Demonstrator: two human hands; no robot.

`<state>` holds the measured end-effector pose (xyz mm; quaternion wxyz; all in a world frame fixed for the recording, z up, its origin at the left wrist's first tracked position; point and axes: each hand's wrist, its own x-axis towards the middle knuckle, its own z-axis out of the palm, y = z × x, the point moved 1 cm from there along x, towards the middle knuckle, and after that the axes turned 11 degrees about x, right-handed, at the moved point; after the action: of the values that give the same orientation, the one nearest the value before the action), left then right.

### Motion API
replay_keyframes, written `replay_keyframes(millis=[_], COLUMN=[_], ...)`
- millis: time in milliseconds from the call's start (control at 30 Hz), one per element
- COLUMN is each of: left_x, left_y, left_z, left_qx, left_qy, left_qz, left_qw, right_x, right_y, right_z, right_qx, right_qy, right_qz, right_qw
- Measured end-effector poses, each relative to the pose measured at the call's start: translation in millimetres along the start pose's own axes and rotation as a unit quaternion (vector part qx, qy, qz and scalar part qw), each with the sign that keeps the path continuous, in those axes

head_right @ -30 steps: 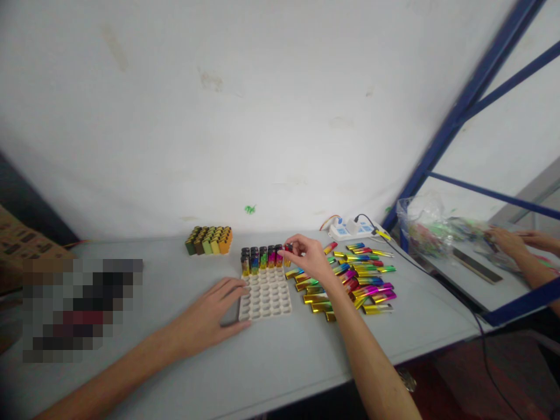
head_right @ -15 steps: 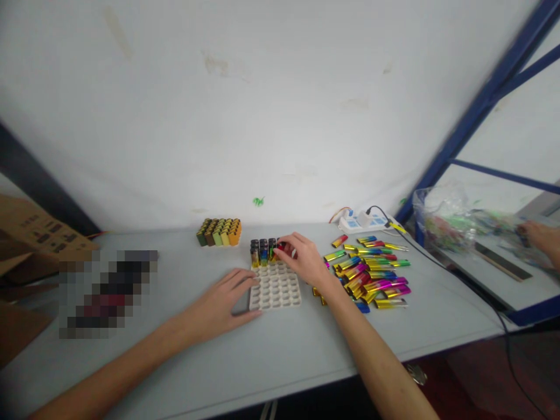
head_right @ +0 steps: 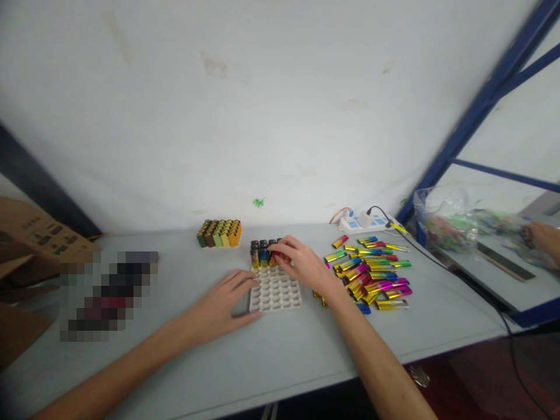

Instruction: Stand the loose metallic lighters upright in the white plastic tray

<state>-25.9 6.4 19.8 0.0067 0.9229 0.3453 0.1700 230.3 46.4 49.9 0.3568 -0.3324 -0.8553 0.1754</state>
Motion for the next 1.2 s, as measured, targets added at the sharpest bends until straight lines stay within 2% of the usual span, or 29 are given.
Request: replay_keyframes(millis=[267, 567, 733, 867, 967, 1100, 1200], left_x=[-0.2, -0.9, -1.1, -1.6, -1.7, -1.7, -1.9], left_y=[0.0, -0.5, -0.8, -3.1, -4.3, -5.2, -5.8], left_z=[0.3, 0.5, -0.3, 2.4, 3.5, 3.2, 3.2], left_qx=[0.0, -0.012, -0.011, -0.012, -0.01, -0.007, -0.004], left_qy=[-0.005, 0.013, 0.016, 0.026, 0.026, 0.018, 0.019], left_qz=[-0.003, 0.003, 0.002, 0.006, 0.006, 0.004, 0.005], left_qw=[1.0, 1.0, 1.0, 1.0, 1.0, 1.0, 1.0], right_x=[1.5, 2.0, 1.9, -2.8, -13.3, -35.0, -46.8], right_y=[-1.7, 1.8, 1.8, 24.0, 53.3, 85.9, 96.0], right_z=[1.0, 0.7, -1.7, -20.9, -40.2, -54.0, -49.9], right_qx=[0.005, 0.044, 0.002, -0.084, -0.186, -0.278, -0.28], right_qy=[0.024, 0.023, 0.081, 0.14, 0.16, 0.135, 0.108], right_qz=[0.029, -0.01, -0.017, 0.065, 0.161, 0.3, 0.348], right_qw=[0.999, 0.999, 0.997, 0.984, 0.956, 0.902, 0.888])
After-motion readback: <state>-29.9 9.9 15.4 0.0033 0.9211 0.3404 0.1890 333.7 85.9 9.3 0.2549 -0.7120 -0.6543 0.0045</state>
